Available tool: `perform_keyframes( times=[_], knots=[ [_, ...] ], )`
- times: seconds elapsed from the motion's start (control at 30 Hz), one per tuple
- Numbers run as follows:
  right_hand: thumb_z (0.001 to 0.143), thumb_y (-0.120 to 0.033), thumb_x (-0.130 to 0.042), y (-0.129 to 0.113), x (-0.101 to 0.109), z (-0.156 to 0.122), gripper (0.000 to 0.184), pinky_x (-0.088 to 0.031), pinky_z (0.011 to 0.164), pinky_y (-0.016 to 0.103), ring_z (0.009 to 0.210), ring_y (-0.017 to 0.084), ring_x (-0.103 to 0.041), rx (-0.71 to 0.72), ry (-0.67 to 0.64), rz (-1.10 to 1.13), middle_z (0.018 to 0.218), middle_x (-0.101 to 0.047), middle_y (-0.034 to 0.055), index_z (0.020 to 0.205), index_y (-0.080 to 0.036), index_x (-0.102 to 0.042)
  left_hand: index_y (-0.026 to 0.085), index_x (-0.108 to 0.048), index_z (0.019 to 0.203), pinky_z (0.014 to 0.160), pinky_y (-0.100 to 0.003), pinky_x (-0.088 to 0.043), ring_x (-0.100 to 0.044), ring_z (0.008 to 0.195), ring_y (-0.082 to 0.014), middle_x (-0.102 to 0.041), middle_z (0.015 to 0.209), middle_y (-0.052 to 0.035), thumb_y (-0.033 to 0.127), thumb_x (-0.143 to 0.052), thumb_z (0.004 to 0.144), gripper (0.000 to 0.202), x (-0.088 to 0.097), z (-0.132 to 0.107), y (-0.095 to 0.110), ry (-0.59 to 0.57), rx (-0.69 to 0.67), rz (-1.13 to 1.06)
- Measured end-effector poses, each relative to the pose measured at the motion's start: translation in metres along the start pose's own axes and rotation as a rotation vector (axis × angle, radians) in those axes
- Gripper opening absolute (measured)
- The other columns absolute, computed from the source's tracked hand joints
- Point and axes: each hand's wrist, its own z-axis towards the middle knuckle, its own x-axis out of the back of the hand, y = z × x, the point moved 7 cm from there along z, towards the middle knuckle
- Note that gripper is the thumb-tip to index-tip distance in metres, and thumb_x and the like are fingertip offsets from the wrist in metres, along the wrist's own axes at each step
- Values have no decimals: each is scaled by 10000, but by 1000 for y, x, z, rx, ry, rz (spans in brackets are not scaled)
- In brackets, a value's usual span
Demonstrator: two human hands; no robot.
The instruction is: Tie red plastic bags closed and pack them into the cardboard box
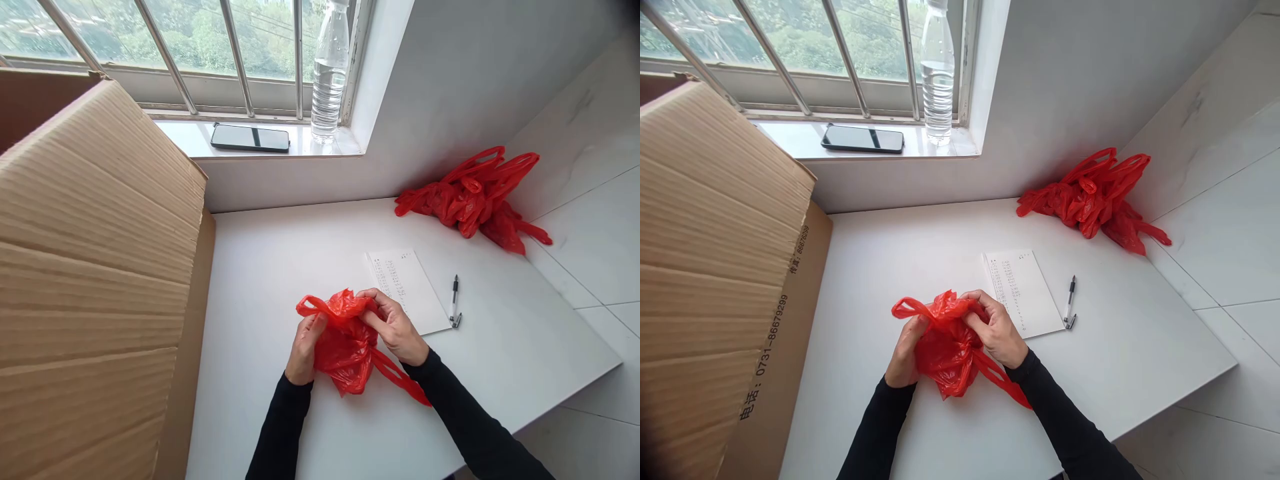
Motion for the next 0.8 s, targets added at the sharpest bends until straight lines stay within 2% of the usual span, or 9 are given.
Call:
perform_keyframes(
  times=[0.1,0.2,0.27,0.37,0.47,0.53,0.6,0.67,0.8],
  knots=[
    [935,-463,-603,5,-4,-1,249,-503,769,294,839,177,-612,-47,-10,20,924,-647,10,1030,-234,-631,135,-721,1019,813,-386,-544,-684,966,-335,-737,1001,-130,516,-675,855,417,4,2,-5,22,18,22],
    [941,-514,-577,10,-4,-1,293,-482,680,280,717,156,-571,-82,38,47,808,-611,-10,928,-224,-622,137,-717,1037,841,-389,-544,-686,968,-315,-739,1001,-117,485,-647,887,386,7,4,-9,31,27,-61],
    [963,-532,-526,9,-4,-1,328,-492,693,292,717,160,-570,-65,59,53,803,-611,-4,897,-225,-620,132,-720,996,856,-390,-543,-685,977,-313,-741,979,-110,449,-665,875,344,9,3,-9,51,27,-105],
    [982,-529,-481,2,-3,-1,340,-518,873,359,891,197,-622,-46,24,33,985,-668,36,1077,-244,-640,137,-712,922,864,-412,-546,-680,985,-330,-739,913,-101,458,-650,859,333,13,1,-7,112,20,-189],
    [928,-467,-603,2,-6,-2,401,-496,975,413,1020,224,-630,-76,-87,-41,1136,-669,60,1264,-248,-583,163,-701,865,850,-425,-550,-674,973,-339,-728,842,-85,490,-606,851,341,18,0,-7,155,22,-245],
    [901,-428,-651,6,-6,-4,415,-515,936,399,986,219,-643,-93,-120,-54,1114,-679,57,1262,-236,-580,186,-690,807,816,-403,-553,-677,915,-319,-712,772,-59,465,-621,821,288,21,-1,-7,172,12,-232],
    [894,-422,-665,11,-4,-5,357,-533,867,364,924,207,-657,-106,-95,-6,1041,-696,44,1187,-227,-605,198,-681,774,752,-360,-553,-674,808,-273,-694,719,-26,357,-690,739,163,23,0,-8,175,-3,-199],
    [884,-437,-681,16,-3,-6,307,-540,787,331,856,198,-665,-124,-59,61,963,-706,30,1097,-225,-621,189,-689,785,703,-323,-541,-656,724,-227,-696,726,-12,236,-733,655,145,21,1,-8,155,-5,-153],
    [898,-463,-661,17,-5,-5,291,-530,760,315,811,183,-657,-118,-52,93,949,-702,26,1058,-221,-637,164,-709,875,764,-324,-537,-676,790,-230,-729,826,-41,275,-768,734,189,16,3,-8,116,-16,-68]
  ],
)
